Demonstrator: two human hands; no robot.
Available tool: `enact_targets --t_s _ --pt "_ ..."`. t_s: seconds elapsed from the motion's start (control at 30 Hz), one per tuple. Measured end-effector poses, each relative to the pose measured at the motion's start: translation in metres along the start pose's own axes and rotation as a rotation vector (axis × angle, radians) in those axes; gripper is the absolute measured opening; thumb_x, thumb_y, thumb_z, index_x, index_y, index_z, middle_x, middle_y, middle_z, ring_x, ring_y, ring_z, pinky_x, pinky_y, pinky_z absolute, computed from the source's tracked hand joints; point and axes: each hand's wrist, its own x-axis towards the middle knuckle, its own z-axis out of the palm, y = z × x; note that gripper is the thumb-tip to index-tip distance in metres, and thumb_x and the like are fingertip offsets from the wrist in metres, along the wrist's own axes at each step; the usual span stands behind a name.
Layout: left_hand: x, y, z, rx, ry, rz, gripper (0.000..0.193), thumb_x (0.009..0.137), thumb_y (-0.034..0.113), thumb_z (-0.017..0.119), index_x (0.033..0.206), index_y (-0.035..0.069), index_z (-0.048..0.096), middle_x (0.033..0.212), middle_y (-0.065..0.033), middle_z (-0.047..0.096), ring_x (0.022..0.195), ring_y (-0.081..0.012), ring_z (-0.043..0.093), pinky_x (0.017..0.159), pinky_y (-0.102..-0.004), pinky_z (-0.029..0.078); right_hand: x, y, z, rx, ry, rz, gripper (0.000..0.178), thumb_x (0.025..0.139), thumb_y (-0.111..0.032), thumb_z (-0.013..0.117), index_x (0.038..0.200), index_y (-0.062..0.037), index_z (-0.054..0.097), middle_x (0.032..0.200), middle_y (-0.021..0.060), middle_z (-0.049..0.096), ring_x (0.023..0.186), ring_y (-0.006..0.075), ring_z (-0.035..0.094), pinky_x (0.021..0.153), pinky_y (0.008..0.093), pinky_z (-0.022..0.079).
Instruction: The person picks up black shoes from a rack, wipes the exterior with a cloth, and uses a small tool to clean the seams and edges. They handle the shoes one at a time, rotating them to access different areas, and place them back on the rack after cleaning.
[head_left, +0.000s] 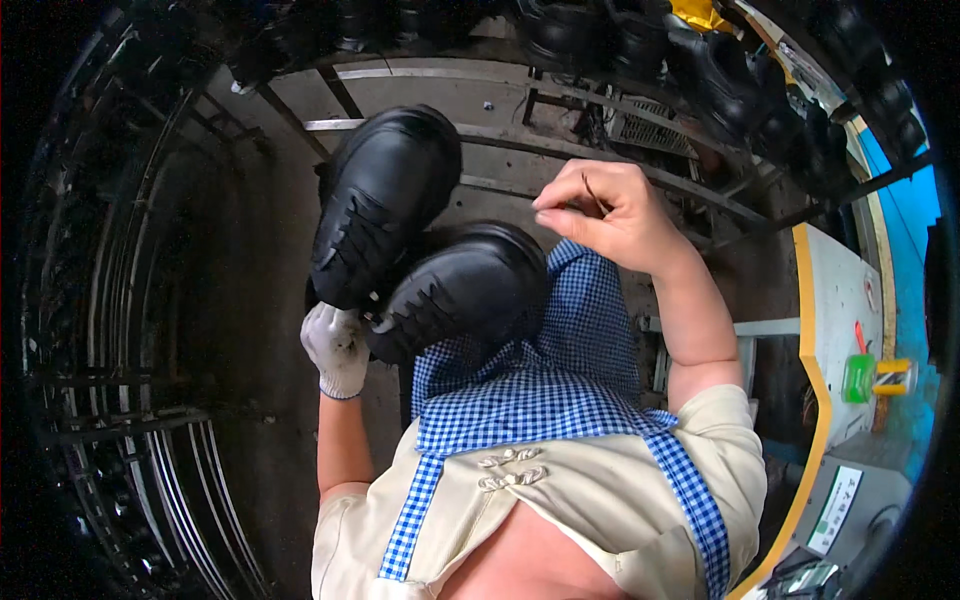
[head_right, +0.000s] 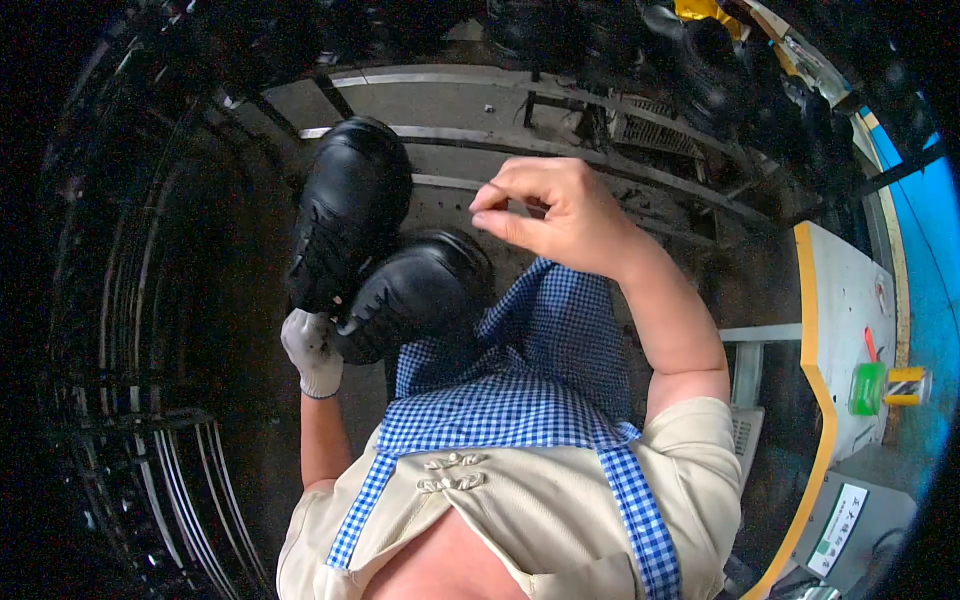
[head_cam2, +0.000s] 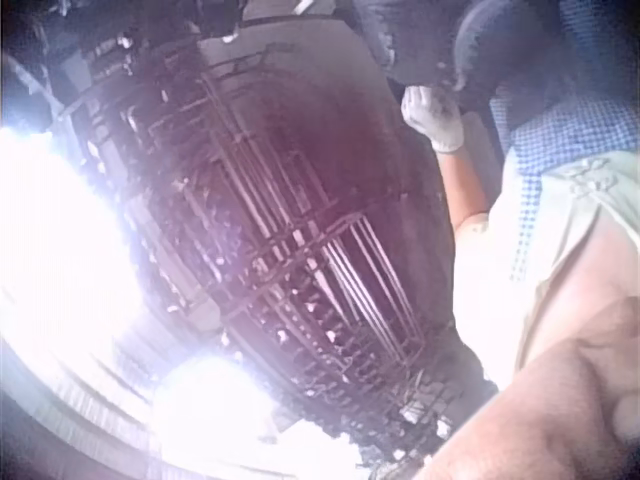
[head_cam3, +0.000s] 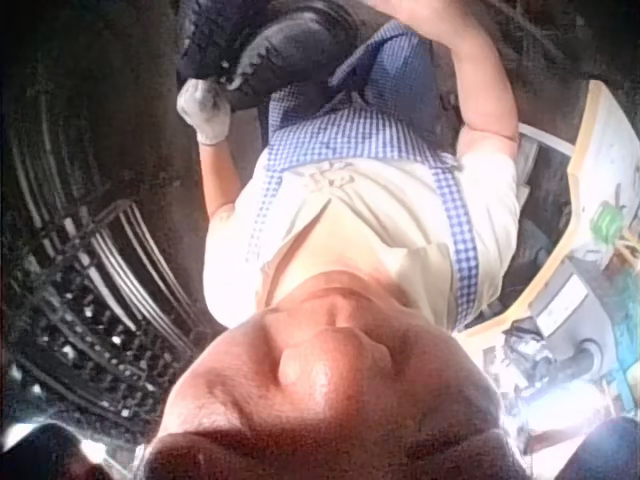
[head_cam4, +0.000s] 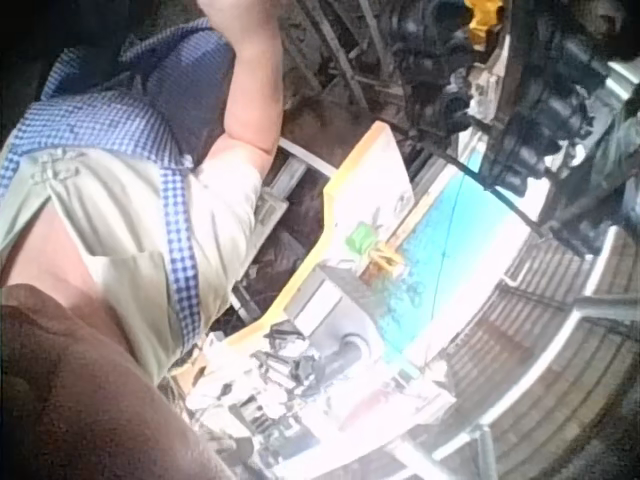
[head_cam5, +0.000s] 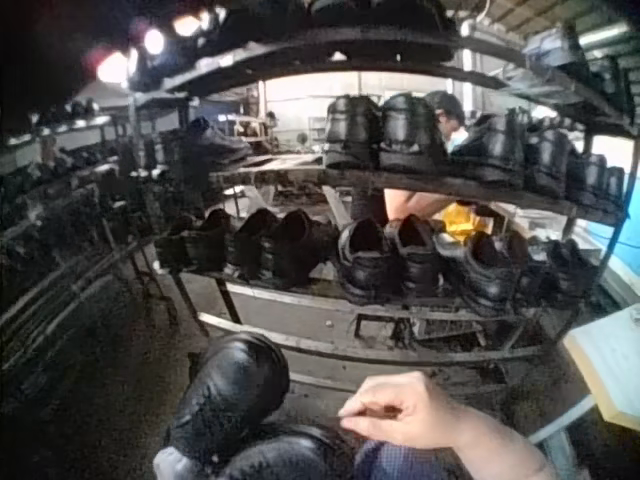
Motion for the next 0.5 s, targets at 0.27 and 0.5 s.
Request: enact_targets --t_s 0.27,0.5 --pt "0.003 0.008 0.006 -0.09 -0.028 -0.106 0.026 0.076 0.013 0.072 0.101 0.008 0.068 0.081 -0.0103 0.068 0.071 -0.0279 0.067 0.062 -0.0335 0.05 -0.011 -0.002 0.014 -0.124 0.001 -0.168 0.017 0.077 0.001 0.075 0.093 -0.0034 0.072 0.083 0.0068 0.067 0.063 0.0133 0.064 0.051 0.0251 0.049" --pt "-0.002 0.0 0.01 -0.043 0.006 -0.05 0.029 0.076 0.01 0.07 0.104 0.009 0.069 0.083 -0.0104 0.07 0.072 -0.0277 0.068 0.063 -0.0332 0.051 -0.006 -0.005 0.009 -0.4 -0.108 -0.248 0.015 0.07 -0.007 0.074 0.083 -0.0066 0.066 0.08 0.0059 0.064 0.067 0.0244 0.066 0.056 0.034 0.053"
